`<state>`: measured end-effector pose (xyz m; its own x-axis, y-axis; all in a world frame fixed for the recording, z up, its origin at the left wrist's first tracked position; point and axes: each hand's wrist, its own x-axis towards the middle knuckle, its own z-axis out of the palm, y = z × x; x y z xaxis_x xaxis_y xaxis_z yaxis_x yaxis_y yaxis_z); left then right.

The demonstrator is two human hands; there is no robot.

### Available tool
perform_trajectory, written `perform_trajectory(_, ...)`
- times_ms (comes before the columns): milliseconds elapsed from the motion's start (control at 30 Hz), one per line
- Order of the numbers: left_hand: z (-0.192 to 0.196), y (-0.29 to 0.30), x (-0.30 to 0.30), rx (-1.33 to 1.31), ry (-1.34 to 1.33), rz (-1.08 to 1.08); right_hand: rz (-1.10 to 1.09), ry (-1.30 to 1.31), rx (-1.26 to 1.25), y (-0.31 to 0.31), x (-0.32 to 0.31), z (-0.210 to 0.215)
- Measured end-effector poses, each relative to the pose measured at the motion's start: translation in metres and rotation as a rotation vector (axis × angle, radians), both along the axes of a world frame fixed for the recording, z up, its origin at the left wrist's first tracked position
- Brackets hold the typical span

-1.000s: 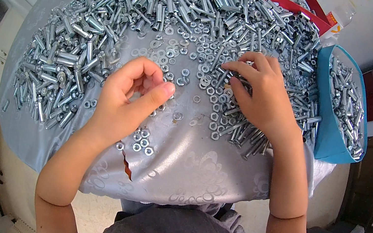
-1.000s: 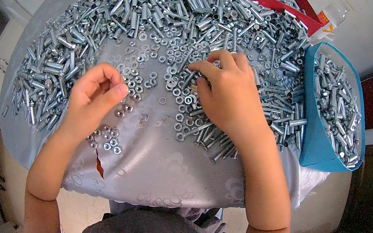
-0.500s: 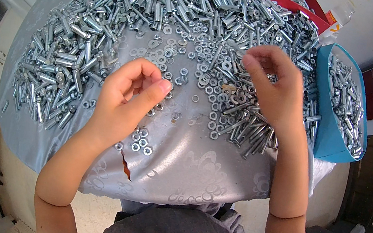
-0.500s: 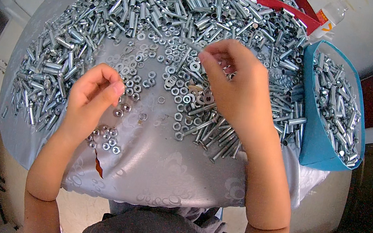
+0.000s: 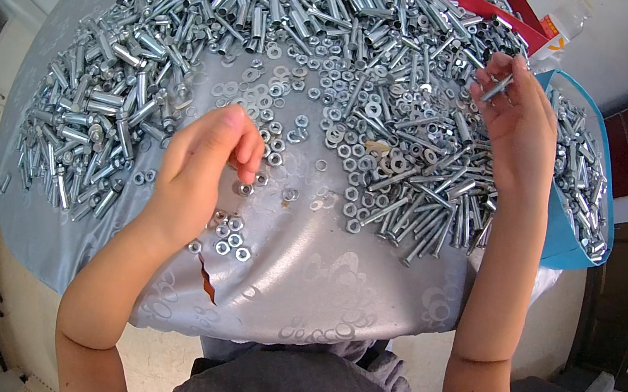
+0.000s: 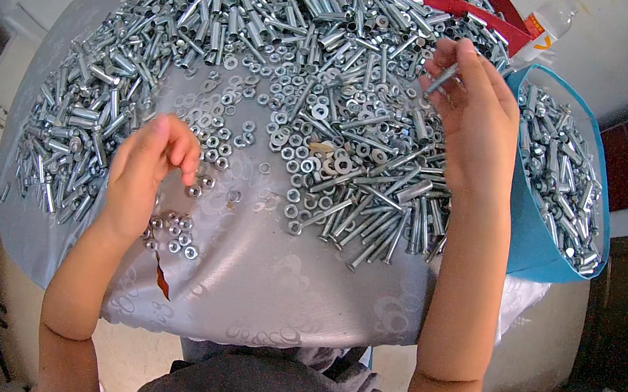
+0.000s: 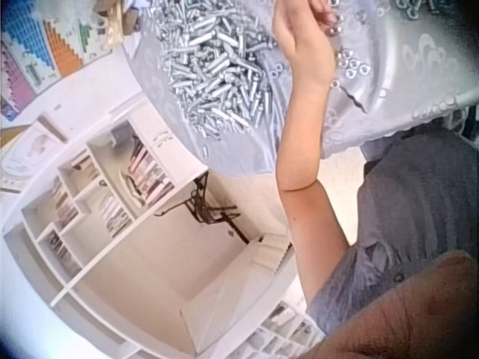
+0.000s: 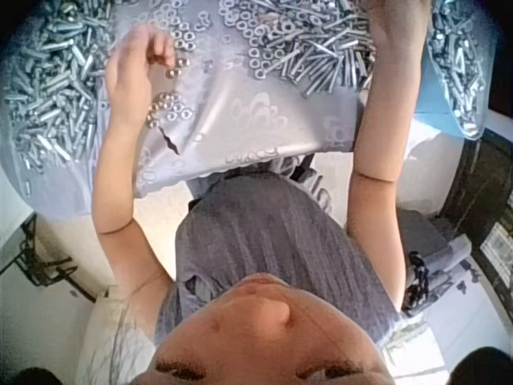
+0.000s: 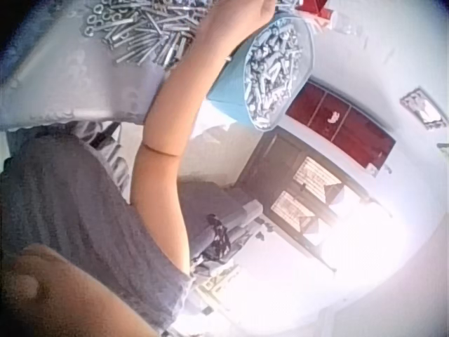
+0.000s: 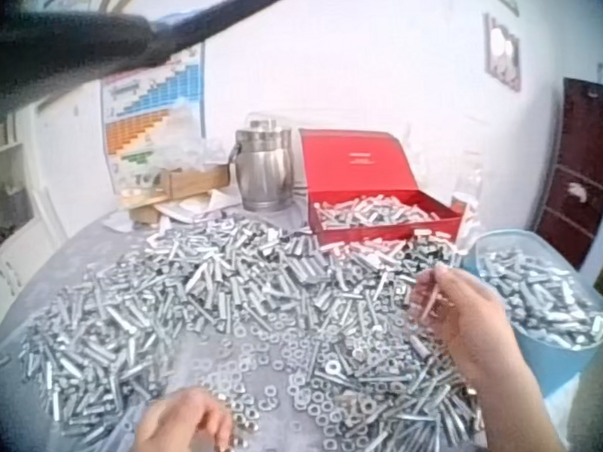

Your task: The person repeatedly picks up bolts, washers, and nuts from a large pile on a table. They thread the components together by hand, creating small fastener assemblies. The person handles the items one at a time, screwing the nut onto the bolt after placing a washer.

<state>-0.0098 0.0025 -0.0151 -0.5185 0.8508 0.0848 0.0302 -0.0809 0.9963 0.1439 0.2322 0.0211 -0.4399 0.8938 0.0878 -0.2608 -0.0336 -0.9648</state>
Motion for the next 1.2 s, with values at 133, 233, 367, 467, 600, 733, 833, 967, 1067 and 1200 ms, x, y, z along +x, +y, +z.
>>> perform_trajectory(133,0.004,0.001,0.001,-0.017,0.017,0.014,-0.077,-0.434,0.352,0.033,0.019,-0.014)
perform_trajectory(233,0.004,0.002,0.003,-0.017,-0.003,0.018,-0.156,-0.971,0.704,0.029,0.020,-0.015)
perform_trajectory(367,0.004,0.001,0.001,-0.017,0.028,0.013,-0.033,-1.211,0.742,0.016,0.020,-0.016)
perform_trajectory(467,0.003,0.001,-0.001,-0.021,0.047,0.008,0.038,-1.200,0.727,0.015,0.018,-0.012)
perform_trajectory(600,0.004,0.002,0.001,0.004,0.022,-0.015,0.092,-0.768,0.541,0.001,0.011,-0.003)
perform_trajectory(733,0.002,-0.001,0.007,0.077,0.140,-0.029,0.347,-0.326,0.238,-0.039,-0.004,0.004)
perform_trajectory(833,0.001,-0.003,0.004,0.109,0.254,-0.212,0.519,-0.185,0.163,-0.073,-0.013,0.005)
perform_trajectory(967,0.005,0.001,0.016,0.131,0.134,-0.237,0.731,-0.096,0.053,-0.092,-0.012,0.006)
perform_trajectory(1067,0.002,-0.001,0.022,0.130,-0.044,-0.188,0.739,-0.088,0.101,-0.103,-0.016,-0.002)
perform_trajectory(1200,-0.003,0.000,0.019,0.150,0.007,-0.128,0.750,-0.109,0.165,-0.105,-0.017,-0.009)
